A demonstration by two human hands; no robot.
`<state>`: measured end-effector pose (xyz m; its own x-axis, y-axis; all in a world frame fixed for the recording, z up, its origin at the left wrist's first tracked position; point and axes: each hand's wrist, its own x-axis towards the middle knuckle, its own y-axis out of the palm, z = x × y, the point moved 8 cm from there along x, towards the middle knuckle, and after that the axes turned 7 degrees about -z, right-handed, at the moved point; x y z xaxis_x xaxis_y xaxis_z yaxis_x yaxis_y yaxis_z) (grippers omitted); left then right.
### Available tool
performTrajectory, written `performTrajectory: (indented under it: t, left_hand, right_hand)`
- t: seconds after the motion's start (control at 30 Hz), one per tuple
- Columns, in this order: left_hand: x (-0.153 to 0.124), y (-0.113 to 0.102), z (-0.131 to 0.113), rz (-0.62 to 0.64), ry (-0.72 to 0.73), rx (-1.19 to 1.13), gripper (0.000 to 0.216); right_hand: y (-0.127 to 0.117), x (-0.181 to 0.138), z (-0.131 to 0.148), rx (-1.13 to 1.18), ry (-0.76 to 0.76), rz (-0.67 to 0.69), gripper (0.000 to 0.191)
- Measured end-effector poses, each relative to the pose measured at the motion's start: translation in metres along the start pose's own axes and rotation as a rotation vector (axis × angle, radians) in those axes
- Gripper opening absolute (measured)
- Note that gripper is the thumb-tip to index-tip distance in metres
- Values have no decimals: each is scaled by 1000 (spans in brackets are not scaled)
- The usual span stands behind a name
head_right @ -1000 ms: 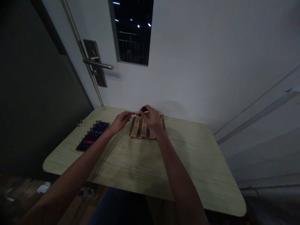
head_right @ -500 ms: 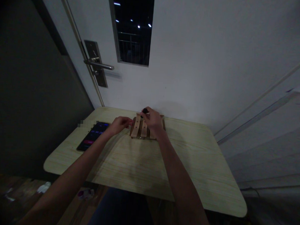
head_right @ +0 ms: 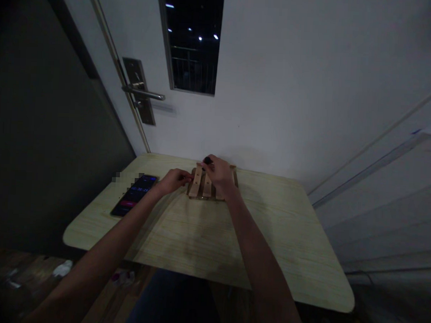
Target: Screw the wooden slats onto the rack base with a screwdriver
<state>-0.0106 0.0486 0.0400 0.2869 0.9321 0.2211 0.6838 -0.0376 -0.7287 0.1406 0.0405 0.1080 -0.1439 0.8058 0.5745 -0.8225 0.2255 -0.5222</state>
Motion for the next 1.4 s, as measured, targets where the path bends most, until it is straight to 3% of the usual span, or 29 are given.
performTrajectory:
  t: [0.8, 1.07, 1.23, 1.4]
  left_hand:
    - [1, -5, -10, -16, 18, 99, 20]
    - [0, -29, -9, -259, 29, -117, 18]
    - [3, -28, -8, -308, 18, -337, 17]
    - [1, -24, -15, -303, 58, -264, 18]
  right_hand:
    - [2, 0, -3, 31, 10, 6, 21]
    - [-7, 1, 6, 32, 44, -27, 18]
    - [-10, 2, 15, 71, 41, -40, 20]
    - [-9, 0, 15, 63, 18, -30, 22]
